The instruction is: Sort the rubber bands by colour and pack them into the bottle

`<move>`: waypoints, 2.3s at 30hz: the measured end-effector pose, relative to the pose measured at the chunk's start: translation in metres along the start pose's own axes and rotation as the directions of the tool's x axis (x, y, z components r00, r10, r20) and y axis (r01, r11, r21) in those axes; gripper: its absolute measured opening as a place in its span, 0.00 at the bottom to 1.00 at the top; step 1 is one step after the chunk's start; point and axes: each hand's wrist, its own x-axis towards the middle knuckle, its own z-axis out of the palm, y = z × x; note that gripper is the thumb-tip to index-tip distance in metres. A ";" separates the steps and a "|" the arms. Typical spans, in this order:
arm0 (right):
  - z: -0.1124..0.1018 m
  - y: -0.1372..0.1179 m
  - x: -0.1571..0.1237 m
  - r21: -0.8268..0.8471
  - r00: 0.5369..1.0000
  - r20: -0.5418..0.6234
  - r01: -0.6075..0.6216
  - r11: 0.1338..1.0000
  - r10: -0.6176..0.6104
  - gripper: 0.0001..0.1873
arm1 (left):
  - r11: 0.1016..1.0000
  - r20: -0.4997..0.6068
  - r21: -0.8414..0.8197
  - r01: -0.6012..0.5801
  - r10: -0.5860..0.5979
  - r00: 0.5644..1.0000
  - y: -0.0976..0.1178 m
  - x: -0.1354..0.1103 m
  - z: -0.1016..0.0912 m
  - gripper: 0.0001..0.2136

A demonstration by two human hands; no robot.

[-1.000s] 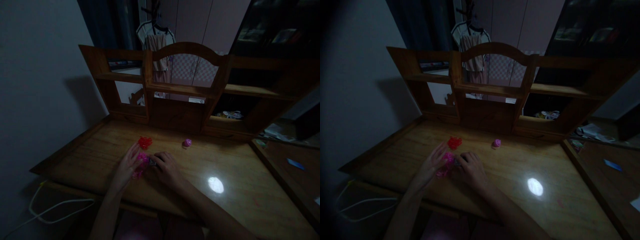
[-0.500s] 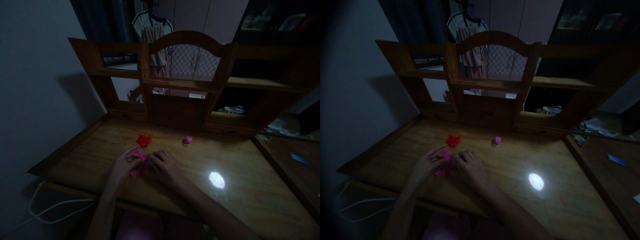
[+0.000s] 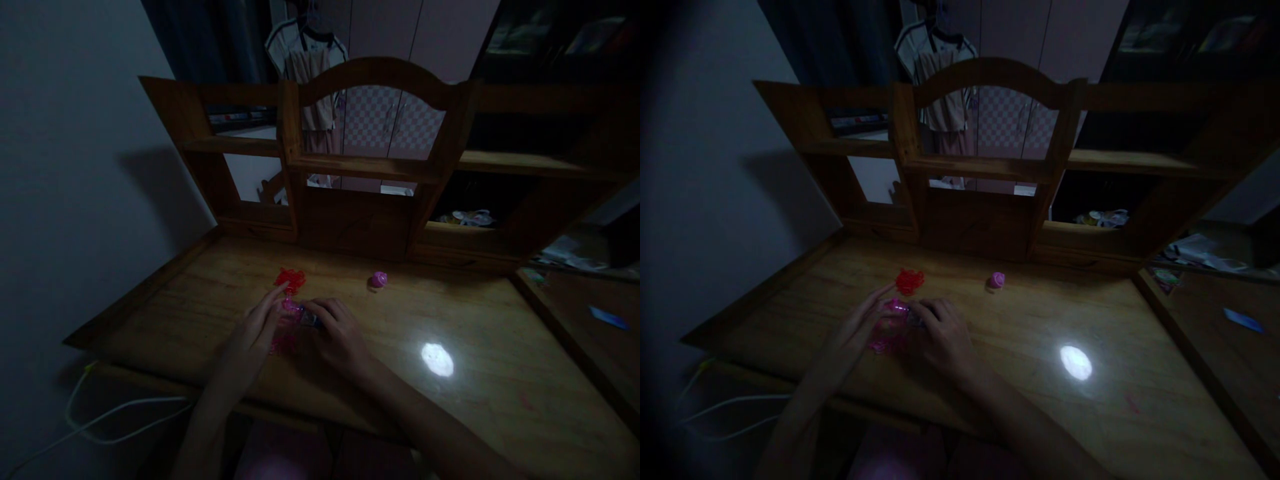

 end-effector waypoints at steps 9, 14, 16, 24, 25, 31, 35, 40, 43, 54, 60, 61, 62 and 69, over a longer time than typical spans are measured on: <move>0.000 -0.007 0.001 0.112 0.994 -0.110 -0.005 0.994 0.017 0.28 | 0.990 -0.114 0.115 -0.085 0.098 0.989 0.033 -0.005 -0.004 0.16; 0.002 -0.007 0.001 0.122 0.991 -0.132 -0.007 0.992 0.024 0.28 | 0.995 -0.208 0.006 -0.102 0.101 0.973 0.037 -0.006 -0.004 0.15; 0.001 -0.008 0.001 0.126 0.991 -0.126 -0.021 0.992 0.037 0.28 | 0.993 -0.220 -0.026 -0.112 0.104 0.970 0.040 -0.006 -0.004 0.16; 0.000 -0.008 0.001 0.105 0.990 -0.139 0.000 0.994 0.015 0.28 | 0.988 -0.312 0.037 -0.150 0.154 0.938 0.045 -0.003 0.001 0.17; 0.001 -0.008 0.001 0.102 0.990 -0.141 0.006 0.995 0.008 0.28 | 0.992 -0.296 0.006 -0.125 0.122 0.947 0.042 -0.002 0.003 0.18; -0.002 -0.011 0.002 0.117 0.990 -0.141 0.020 0.993 -0.003 0.28 | 0.955 0.012 -0.253 0.158 -0.160 0.987 0.024 -0.009 0.009 0.24; -0.006 -0.016 0.003 0.194 0.981 -0.189 0.000 0.981 0.037 0.24 | 0.965 0.036 -0.247 0.084 -0.078 0.996 0.034 -0.016 0.006 0.23; -0.005 -0.019 0.003 0.367 0.983 -0.135 -0.065 0.928 0.122 0.24 | 0.982 0.053 -0.103 -0.157 0.163 0.985 0.041 -0.016 0.003 0.20; -0.004 -0.019 0.004 0.442 0.980 -0.105 -0.109 0.890 0.171 0.24 | 0.958 0.056 -0.030 -0.286 0.287 0.956 0.036 -0.013 0.004 0.19; -0.010 -0.021 0.006 0.458 0.989 0.002 -0.134 0.879 0.150 0.25 | 0.888 0.006 0.082 -0.452 0.453 0.892 0.024 -0.010 -0.002 0.17; -0.012 -0.022 0.005 0.519 0.976 0.117 -0.217 0.827 0.183 0.24 | 0.903 0.138 0.052 -0.426 0.416 0.899 0.022 -0.001 -0.003 0.17; -0.012 -0.022 0.005 0.548 0.970 0.153 -0.242 0.801 0.189 0.23 | 0.916 0.176 0.050 -0.399 0.385 0.906 0.024 0.001 -0.005 0.18; -0.012 -0.022 0.005 0.577 0.963 0.184 -0.268 0.771 0.197 0.23 | 0.929 0.215 0.051 -0.366 0.348 0.912 0.026 0.003 -0.006 0.19; -0.011 -0.019 0.009 0.712 0.940 0.248 -0.340 0.615 0.233 0.24 | 0.902 0.280 0.036 -0.429 0.403 0.871 0.032 0.015 -0.007 0.17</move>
